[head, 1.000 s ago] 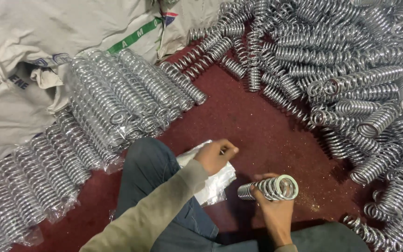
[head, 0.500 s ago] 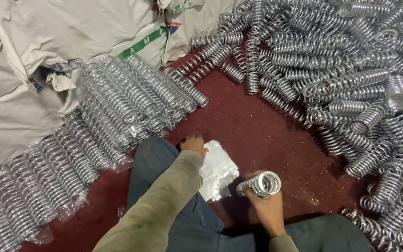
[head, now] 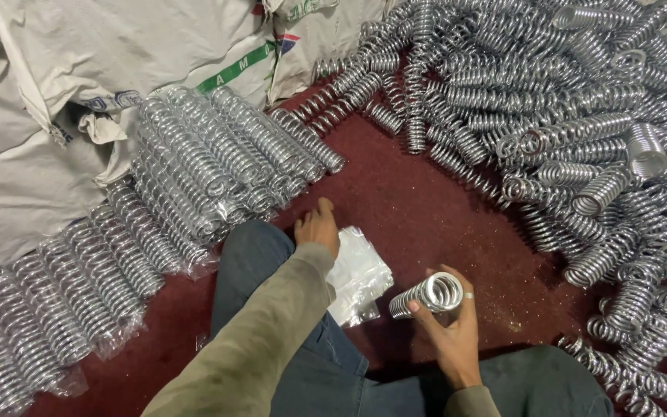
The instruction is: Packing individual metal springs into small plastic bags from a large pile on the floor.
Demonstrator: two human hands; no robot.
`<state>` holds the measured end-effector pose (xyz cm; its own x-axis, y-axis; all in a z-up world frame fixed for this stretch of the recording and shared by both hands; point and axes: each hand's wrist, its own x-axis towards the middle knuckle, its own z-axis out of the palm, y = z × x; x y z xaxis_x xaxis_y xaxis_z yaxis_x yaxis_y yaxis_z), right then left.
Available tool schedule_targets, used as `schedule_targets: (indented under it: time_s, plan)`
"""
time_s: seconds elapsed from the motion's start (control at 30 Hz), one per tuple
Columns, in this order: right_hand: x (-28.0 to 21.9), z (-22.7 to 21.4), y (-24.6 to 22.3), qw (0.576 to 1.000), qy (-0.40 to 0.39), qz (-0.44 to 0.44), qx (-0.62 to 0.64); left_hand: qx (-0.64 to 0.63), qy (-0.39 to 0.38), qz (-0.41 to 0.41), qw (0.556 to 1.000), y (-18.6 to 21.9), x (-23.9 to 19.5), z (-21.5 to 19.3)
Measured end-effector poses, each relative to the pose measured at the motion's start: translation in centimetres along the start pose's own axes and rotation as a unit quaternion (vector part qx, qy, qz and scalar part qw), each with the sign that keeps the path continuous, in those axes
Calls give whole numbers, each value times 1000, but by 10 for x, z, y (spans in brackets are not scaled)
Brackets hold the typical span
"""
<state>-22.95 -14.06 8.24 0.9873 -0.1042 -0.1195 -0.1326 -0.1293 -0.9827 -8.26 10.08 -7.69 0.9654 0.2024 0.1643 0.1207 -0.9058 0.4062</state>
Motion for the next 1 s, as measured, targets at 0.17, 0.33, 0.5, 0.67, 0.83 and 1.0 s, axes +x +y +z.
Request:
schedule_targets:
  time_s: [0.17,0.33,0.5,0.67,0.83,1.0]
  plan:
    - [1,-3,-3,997,19,60,-49,142,-218,-53,964,-13,13,46]
    - [2,-6,4,998,17,44,-43,119,-166,-106,973,-8,14,29]
    - [-2,-5,-14,999,29,-7,-36,47,23,-42,998,3,3,2]
    - [-12,-3,-56,957,59,-278,-60,-222,286,346,865,64,-26,-107]
    - [-16,2,-76,943,40,-319,-86,-330,184,437,817,116,-84,-185]
    - [-37,13,-56,936,125,-324,-51,-749,-312,83,578,116,-135,-206]
